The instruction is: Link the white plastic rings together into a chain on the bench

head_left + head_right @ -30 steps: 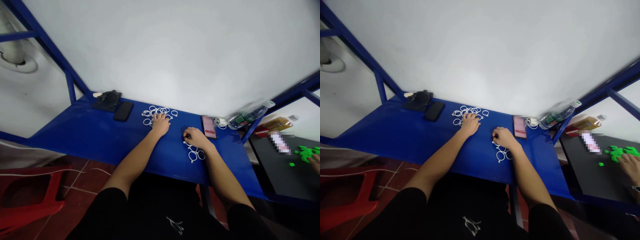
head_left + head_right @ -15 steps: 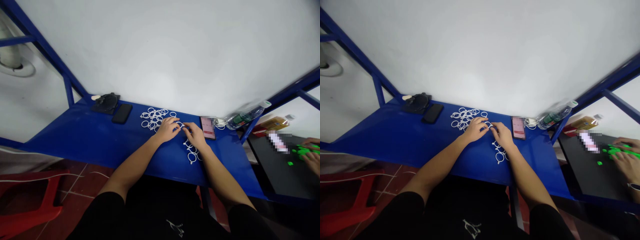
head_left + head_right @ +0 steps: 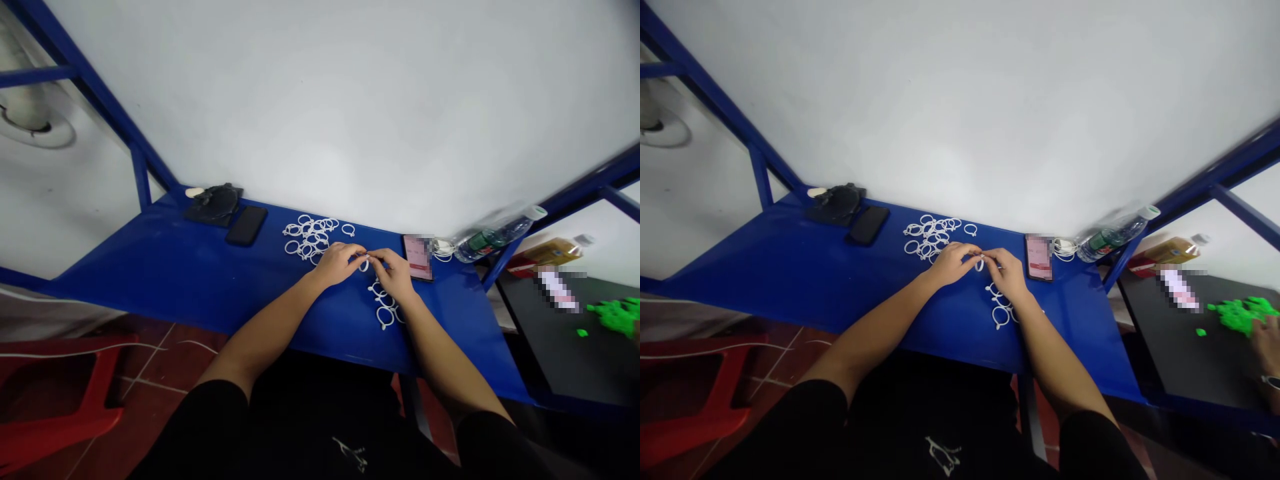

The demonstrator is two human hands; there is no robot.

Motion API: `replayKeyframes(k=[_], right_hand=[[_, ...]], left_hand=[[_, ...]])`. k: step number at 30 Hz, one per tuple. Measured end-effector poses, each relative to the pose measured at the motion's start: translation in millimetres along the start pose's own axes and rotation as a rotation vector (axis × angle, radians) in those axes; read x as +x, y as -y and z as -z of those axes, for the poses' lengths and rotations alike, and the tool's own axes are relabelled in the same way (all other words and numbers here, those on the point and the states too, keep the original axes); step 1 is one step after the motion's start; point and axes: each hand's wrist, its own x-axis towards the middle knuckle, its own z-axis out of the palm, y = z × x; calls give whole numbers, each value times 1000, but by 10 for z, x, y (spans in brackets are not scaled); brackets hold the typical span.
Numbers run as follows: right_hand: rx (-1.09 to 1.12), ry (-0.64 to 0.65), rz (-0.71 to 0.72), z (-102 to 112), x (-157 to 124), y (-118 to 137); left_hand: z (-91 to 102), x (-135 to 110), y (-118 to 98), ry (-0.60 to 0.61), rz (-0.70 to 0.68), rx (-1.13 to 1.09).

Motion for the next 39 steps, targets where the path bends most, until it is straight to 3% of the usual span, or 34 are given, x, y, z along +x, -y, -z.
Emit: replayKeyframes(k=[19,24,28,32,39], right_hand=[[-2,10,0,-68,-4,41],[-127,88,36,15,18,-33],[-263,269,20,118,29,-163],[-232,441,-8,78,10,-252],[-180,362,-10,-26,-13,-218]], left_hand=[[-86,3,0,-45,-84,65],[-10,7,77,36,-37,171],[49,19,191,63,99,383],[-1,128,276,119,156,521],[-96,502,443,291,142,574]])
